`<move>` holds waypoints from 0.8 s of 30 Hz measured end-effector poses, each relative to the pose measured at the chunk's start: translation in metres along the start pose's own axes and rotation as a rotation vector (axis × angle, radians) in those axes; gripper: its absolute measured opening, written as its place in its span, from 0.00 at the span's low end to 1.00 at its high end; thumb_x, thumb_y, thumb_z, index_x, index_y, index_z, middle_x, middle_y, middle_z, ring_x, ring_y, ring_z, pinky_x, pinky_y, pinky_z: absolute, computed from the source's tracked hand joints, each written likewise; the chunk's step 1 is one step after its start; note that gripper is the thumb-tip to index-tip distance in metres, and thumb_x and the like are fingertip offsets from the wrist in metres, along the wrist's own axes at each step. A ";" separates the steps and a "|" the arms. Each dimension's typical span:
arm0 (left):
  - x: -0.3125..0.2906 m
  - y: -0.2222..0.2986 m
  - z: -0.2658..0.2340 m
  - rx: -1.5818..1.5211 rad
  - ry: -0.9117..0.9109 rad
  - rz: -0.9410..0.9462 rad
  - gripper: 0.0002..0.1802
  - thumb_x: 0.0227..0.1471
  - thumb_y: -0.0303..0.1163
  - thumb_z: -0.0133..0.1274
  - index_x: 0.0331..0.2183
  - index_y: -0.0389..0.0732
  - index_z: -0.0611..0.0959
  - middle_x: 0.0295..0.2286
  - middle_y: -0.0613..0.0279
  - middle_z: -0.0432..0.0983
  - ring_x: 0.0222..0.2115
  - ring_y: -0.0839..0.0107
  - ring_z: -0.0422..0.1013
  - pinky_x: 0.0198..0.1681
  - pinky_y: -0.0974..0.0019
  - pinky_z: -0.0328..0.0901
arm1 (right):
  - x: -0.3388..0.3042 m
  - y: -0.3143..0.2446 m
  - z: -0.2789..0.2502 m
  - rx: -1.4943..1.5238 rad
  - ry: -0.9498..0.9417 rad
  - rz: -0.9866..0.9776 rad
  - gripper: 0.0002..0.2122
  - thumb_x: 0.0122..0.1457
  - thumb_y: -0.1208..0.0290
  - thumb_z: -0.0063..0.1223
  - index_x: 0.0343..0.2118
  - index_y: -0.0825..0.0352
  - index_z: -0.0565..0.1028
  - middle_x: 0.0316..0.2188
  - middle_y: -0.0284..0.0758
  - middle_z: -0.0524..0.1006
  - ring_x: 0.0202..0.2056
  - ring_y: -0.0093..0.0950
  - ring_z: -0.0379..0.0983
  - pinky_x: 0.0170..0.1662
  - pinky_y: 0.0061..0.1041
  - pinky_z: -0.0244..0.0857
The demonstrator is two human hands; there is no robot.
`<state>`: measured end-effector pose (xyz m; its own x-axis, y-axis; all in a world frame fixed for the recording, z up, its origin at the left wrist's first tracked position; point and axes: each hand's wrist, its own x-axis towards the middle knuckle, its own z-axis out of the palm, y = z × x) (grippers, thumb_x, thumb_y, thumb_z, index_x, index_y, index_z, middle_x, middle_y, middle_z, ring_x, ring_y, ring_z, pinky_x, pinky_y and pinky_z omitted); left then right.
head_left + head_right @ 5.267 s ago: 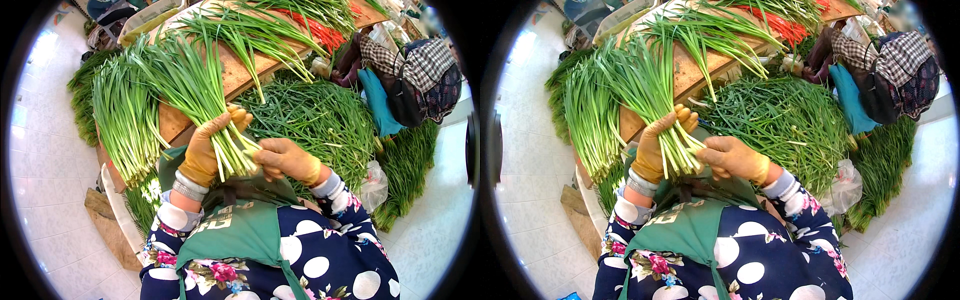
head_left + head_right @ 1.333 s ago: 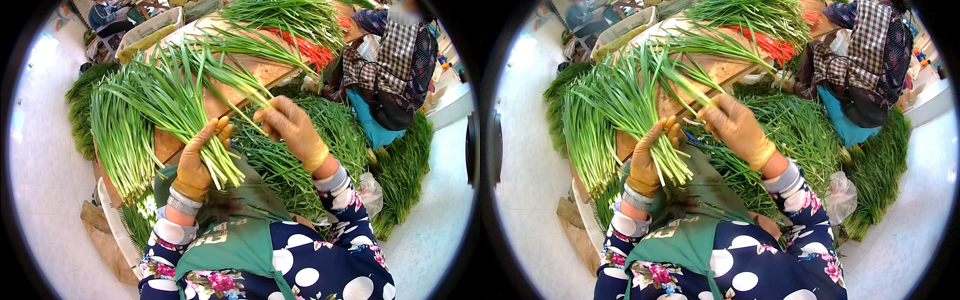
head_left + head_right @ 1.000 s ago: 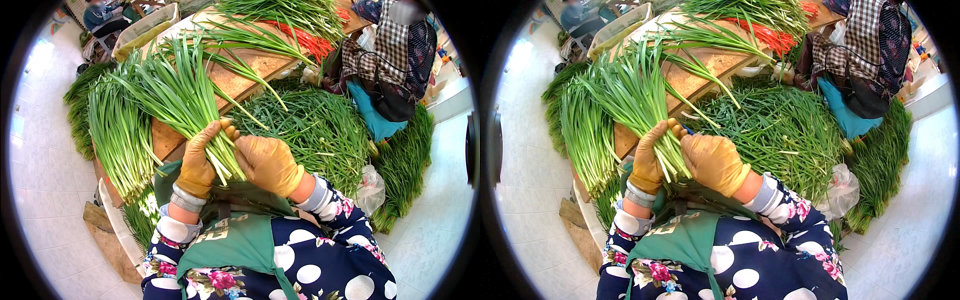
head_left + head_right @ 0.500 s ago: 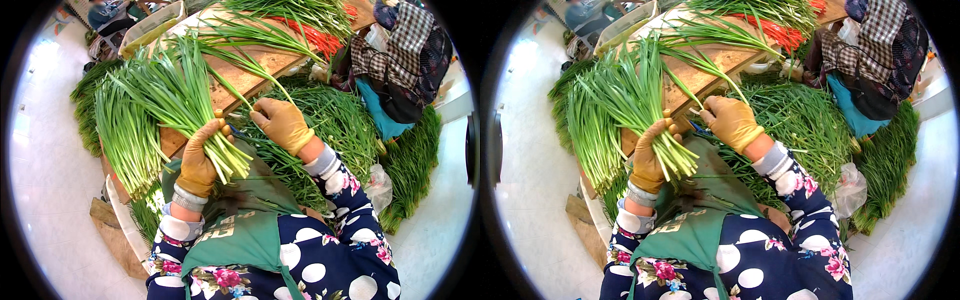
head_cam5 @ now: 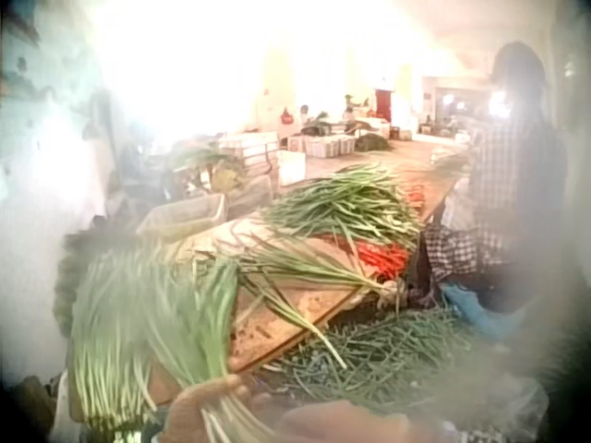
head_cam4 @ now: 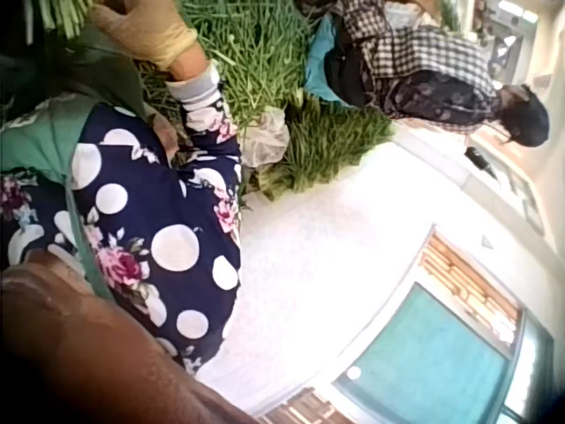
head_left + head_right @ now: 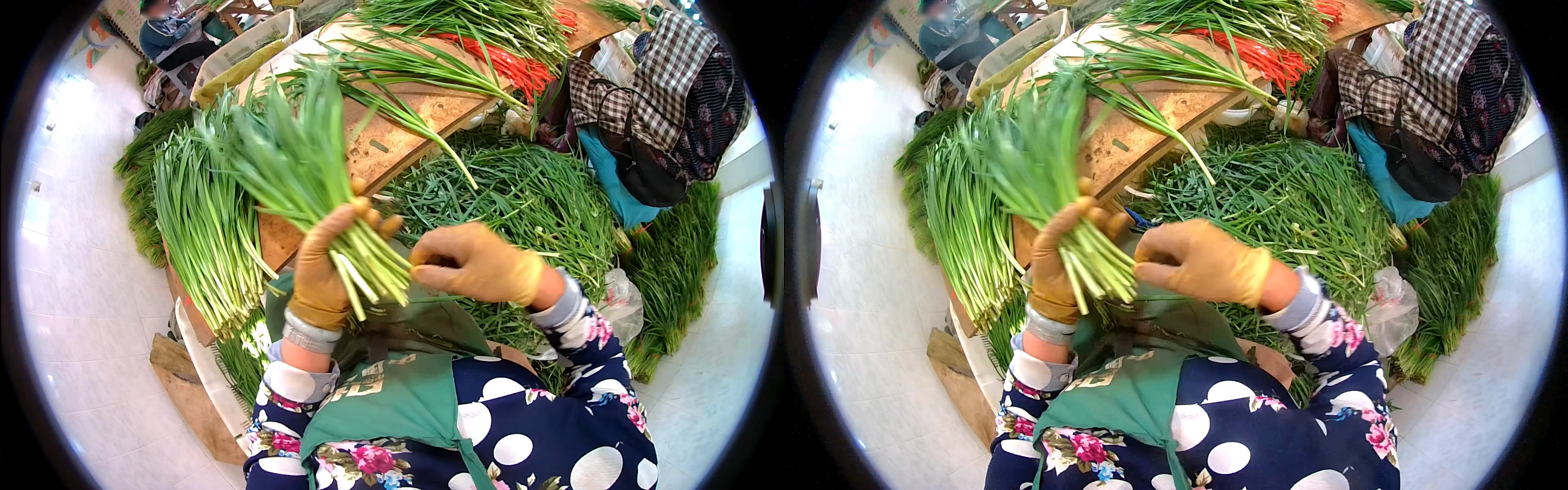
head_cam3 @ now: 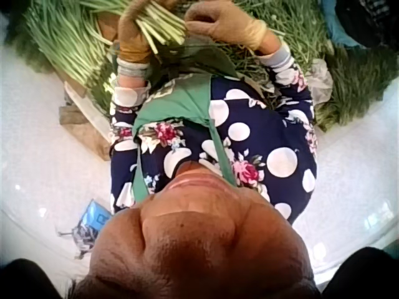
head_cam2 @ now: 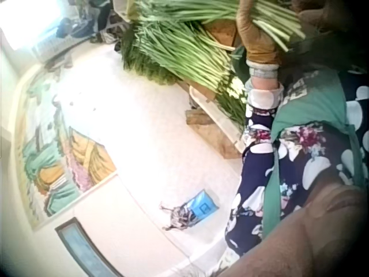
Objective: The person sorts green onions by hand, picking through a bundle to remove individual stalks and place them into a separate pile.
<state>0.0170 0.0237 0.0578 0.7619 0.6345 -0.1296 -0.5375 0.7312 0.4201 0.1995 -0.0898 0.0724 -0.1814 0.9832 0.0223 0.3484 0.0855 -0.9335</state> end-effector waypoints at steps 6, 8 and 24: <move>0.009 0.005 0.003 -0.010 -0.074 -0.017 0.21 0.53 0.22 0.51 0.50 0.33 0.69 0.32 0.57 0.76 0.36 0.66 0.75 0.50 0.52 0.68 | 0.037 0.045 -0.069 -0.881 0.532 0.117 0.13 0.55 0.60 0.54 0.33 0.65 0.76 0.27 0.36 0.77 0.29 0.31 0.75 0.31 0.29 0.67; 0.011 -0.007 -0.013 -0.078 -0.018 -0.071 0.19 0.53 0.24 0.52 0.48 0.34 0.72 0.31 0.60 0.76 0.33 0.69 0.74 0.46 0.58 0.71 | 0.061 0.079 -0.067 -0.861 0.493 0.094 0.14 0.55 0.57 0.53 0.33 0.66 0.76 0.22 0.36 0.75 0.25 0.30 0.74 0.29 0.30 0.66; 0.022 -0.030 -0.027 0.271 0.101 -0.210 0.15 0.55 0.31 0.50 0.41 0.31 0.75 0.34 0.54 0.76 0.31 0.64 0.75 0.31 0.60 0.74 | 0.016 0.032 -0.004 0.523 -0.104 0.316 0.18 0.64 0.56 0.40 0.26 0.65 0.73 0.11 0.25 0.62 0.12 0.15 0.55 0.15 0.16 0.49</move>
<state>0.0398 0.0225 0.0185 0.7990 0.5087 -0.3207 -0.2470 0.7638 0.5963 0.2117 -0.0707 0.0447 -0.2411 0.9250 -0.2938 -0.0926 -0.3233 -0.9418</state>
